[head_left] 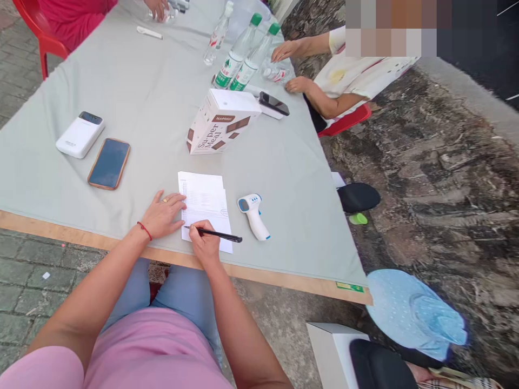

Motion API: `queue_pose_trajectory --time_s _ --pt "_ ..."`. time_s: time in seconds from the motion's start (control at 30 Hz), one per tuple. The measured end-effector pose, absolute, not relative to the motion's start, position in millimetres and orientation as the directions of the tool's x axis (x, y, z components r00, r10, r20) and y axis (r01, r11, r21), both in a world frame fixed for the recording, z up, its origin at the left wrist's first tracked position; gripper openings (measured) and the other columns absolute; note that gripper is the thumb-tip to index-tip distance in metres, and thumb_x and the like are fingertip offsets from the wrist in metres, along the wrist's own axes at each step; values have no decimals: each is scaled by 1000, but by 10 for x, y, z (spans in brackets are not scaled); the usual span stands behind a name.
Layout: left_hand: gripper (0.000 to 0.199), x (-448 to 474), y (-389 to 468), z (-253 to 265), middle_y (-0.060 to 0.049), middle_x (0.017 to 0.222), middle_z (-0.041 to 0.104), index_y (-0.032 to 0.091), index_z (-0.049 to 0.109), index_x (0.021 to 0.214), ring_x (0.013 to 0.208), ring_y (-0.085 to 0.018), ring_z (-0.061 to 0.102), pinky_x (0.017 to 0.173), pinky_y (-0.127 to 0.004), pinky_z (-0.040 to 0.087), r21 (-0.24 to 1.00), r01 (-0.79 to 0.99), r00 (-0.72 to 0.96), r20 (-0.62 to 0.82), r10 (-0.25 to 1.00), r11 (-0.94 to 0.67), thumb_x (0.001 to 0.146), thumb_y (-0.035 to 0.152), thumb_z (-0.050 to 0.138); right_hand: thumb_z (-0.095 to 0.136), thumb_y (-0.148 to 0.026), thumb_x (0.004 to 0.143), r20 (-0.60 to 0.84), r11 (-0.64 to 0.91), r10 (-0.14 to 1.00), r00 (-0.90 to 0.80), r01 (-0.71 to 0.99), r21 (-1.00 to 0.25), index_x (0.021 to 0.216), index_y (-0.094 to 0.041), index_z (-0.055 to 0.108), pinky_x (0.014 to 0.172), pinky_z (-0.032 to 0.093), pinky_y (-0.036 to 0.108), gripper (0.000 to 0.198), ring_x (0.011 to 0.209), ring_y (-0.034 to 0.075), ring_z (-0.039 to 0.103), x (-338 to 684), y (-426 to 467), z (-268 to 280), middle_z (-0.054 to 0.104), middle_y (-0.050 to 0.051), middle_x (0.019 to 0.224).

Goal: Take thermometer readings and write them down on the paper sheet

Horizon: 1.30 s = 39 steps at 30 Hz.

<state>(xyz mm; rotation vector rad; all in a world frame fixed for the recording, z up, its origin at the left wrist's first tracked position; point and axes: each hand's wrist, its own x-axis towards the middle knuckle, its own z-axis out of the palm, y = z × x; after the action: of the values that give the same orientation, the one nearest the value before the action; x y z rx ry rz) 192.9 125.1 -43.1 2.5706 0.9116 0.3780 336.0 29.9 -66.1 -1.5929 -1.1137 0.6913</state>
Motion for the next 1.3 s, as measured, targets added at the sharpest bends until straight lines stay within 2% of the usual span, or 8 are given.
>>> queue_pose_trajectory --time_s 0.9,1.3 --pt "29 1937 1249 -395 -12 141 52 19 58 112 133 -27 45 116 -56 15 451 548 749 109 653 -704 84 26 61 51 -33 75 119 -34 884 453 315 -948 66 -22 51 57 38 27 14 57 13 45 3358 295 -689 51 -4 60" --pt "29 1928 1260 -390 -12 141 52 19 58 113 133 -26 45 116 -55 15 451 550 748 109 655 -703 85 26 59 49 -30 80 203 7 879 432 414 -910 67 -22 49 58 40 27 15 58 14 46 3358 270 -744 50 -4 61"
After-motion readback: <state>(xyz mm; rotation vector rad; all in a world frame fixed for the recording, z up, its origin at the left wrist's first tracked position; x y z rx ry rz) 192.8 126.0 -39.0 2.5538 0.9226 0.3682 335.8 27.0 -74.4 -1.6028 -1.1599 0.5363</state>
